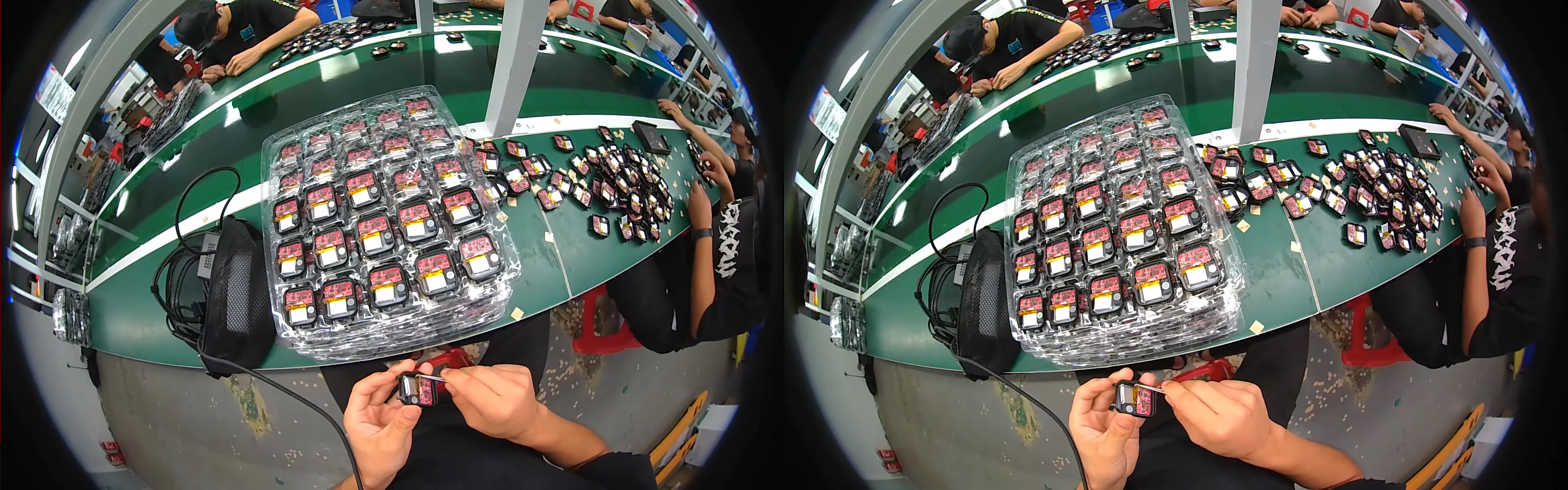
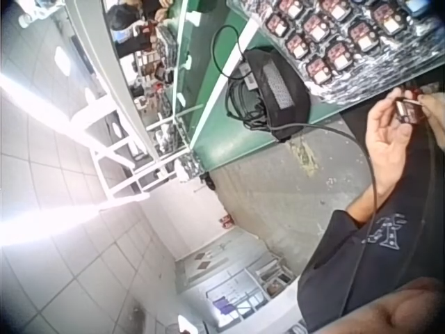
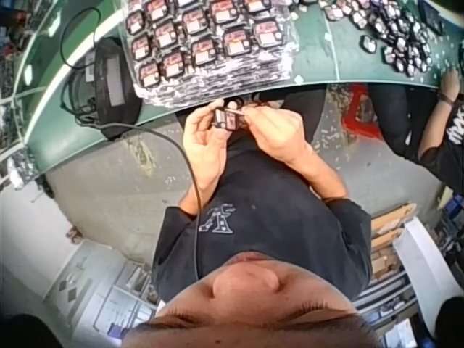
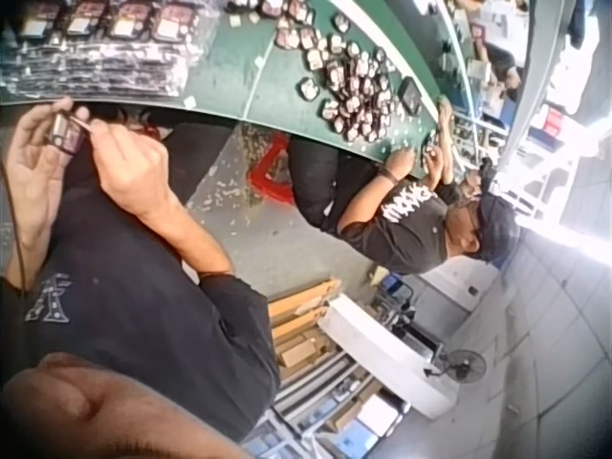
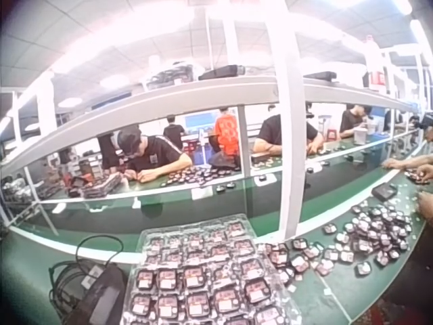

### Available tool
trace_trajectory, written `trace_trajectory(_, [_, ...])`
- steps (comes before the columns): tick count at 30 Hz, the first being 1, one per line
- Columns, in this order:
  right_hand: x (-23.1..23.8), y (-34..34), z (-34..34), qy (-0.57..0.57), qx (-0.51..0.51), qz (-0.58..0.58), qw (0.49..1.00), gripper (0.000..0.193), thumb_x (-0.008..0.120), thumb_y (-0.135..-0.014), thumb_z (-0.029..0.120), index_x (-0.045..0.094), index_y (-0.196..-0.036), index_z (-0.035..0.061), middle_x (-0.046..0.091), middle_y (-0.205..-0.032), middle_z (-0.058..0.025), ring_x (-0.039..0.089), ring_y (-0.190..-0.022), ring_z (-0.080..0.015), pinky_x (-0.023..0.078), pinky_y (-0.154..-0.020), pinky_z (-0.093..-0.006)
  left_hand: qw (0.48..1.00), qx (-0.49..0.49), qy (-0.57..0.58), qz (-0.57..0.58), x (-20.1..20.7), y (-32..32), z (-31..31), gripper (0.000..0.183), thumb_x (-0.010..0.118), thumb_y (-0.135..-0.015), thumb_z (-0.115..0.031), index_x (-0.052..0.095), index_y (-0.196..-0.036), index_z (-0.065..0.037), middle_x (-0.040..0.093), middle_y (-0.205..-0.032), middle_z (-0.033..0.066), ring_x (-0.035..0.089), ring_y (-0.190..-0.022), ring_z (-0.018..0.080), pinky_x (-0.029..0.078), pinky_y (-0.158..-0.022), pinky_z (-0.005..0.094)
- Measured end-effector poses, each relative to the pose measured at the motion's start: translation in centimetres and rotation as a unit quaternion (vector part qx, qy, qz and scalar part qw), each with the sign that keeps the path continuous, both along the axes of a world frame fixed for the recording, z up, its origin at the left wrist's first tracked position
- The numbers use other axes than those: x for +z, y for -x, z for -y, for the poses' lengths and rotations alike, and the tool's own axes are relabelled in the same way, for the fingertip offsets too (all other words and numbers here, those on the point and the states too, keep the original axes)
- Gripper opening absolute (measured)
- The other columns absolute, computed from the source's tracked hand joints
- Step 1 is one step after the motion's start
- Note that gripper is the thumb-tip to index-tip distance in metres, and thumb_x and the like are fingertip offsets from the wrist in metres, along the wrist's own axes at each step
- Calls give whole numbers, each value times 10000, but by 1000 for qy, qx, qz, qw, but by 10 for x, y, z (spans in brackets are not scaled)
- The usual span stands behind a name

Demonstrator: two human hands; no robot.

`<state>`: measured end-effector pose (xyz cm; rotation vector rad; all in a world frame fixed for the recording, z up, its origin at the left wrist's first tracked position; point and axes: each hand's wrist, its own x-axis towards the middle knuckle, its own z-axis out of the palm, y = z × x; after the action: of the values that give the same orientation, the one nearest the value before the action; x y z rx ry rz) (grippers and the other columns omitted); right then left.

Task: The recorder uses a toothpick-like tool to apply adhesive or manipulate small components on a series of electronic device cases.

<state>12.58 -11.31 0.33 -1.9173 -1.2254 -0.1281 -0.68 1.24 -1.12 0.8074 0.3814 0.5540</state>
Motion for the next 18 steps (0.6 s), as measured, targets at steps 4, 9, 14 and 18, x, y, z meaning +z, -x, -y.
trace_trajectory(4, [0, -2, 0, -9, 14, -13, 1000, 240, 803, -800, 62, 748, -1034, 48, 669, -743, -26, 643, -535, -175, 501, -483, -302, 1000, -2, -15, 0, 0, 1, -1, 542, 774, -902, 13, 479, -1357, 17, 558, -1431, 288, 571, -1333, 433, 515, -1114, 487])
trace_trajectory(9, [0, -4, 2, -26, 16, -19, 999, 257, 806, -788, 51, 751, -1039, 47, 680, -755, -33, 666, -568, -181, 513, -493, -307, 1000, -7, -10, 9, 1, 0, -2, 563, 780, -906, -9, 465, -1372, 13, 561, -1424, 294, 584, -1318, 433, 523, -1101, 476])
trace_trajectory(14, [0, -3, 4, -41, 11, -36, 998, 275, 811, -780, 42, 750, -1048, 42, 689, -768, -44, 689, -597, -195, 526, -504, -314, 1000, -5, -9, 2, 4, -1, -2, 575, 781, -910, -23, 453, -1381, 13, 555, -1428, 293, 592, -1310, 433, 527, -1092, 470])
trace_trajectory(18, [2, -4, 5, -28, 17, -59, 998, 260, 803, -794, 38, 747, -1047, 33, 690, -774, -54, 691, -594, -204, 525, -498, -319, 1000, -13, -13, 3, 4, -1, -1, 565, 771, -914, -10, 453, -1380, 13, 551, -1433, 288, 586, -1318, 429, 524, -1096, 469])
